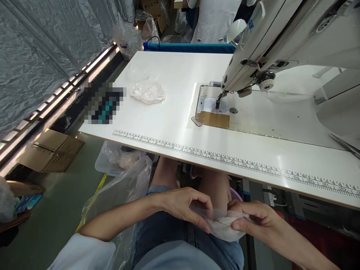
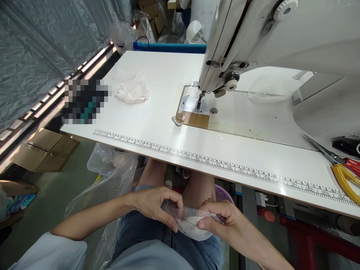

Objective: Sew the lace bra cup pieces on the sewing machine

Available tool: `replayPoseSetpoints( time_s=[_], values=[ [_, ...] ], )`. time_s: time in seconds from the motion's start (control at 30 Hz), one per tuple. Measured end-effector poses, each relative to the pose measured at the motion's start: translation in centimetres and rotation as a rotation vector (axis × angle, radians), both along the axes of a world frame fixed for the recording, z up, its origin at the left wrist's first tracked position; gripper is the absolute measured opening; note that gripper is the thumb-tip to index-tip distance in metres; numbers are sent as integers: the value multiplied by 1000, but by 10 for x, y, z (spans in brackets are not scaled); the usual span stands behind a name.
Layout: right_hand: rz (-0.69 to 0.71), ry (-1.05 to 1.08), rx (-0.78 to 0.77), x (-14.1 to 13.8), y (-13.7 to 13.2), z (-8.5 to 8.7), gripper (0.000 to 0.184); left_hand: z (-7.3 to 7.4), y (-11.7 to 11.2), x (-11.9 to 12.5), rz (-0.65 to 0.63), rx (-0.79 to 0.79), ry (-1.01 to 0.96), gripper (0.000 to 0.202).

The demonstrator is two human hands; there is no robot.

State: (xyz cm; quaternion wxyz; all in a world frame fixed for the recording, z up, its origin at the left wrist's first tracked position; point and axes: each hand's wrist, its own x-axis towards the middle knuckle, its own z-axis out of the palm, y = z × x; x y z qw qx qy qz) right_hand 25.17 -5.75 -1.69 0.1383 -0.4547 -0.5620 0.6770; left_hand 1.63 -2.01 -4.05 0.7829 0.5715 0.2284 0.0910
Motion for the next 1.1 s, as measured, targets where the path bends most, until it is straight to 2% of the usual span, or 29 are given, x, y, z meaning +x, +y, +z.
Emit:
replayPoseSetpoints(
  time_s=[0.23, 0.47, 0.63, 0.77, 0.87, 0.97, 1.1],
  values=[
    [-44, 8, -56, 4, 1, -4, 26, 7, 1, -11, 126, 5, 154, 22],
    [-84, 23, -85, 4, -1, -7, 26, 14, -2, -13, 189, -98, 149, 24],
    [-77, 55, -104, 1, -2, -5, 23, 19, 0, -18, 145, -79, 150, 48],
    [-55, 75, -88, -6, -4, -4, 25, 21, 4, -19, 40, -59, 197, 47],
    [-48, 52, -76, -12, -6, -6, 29, 21, 4, -15, 8, 29, 243, 53],
    [-51, 30, -78, -14, -7, -7, 31, 18, 0, -8, 5, 114, 255, 48],
    [-67, 33, -75, -13, -8, -8, 30, 13, -4, -3, 67, 102, 221, 37]
  ],
)
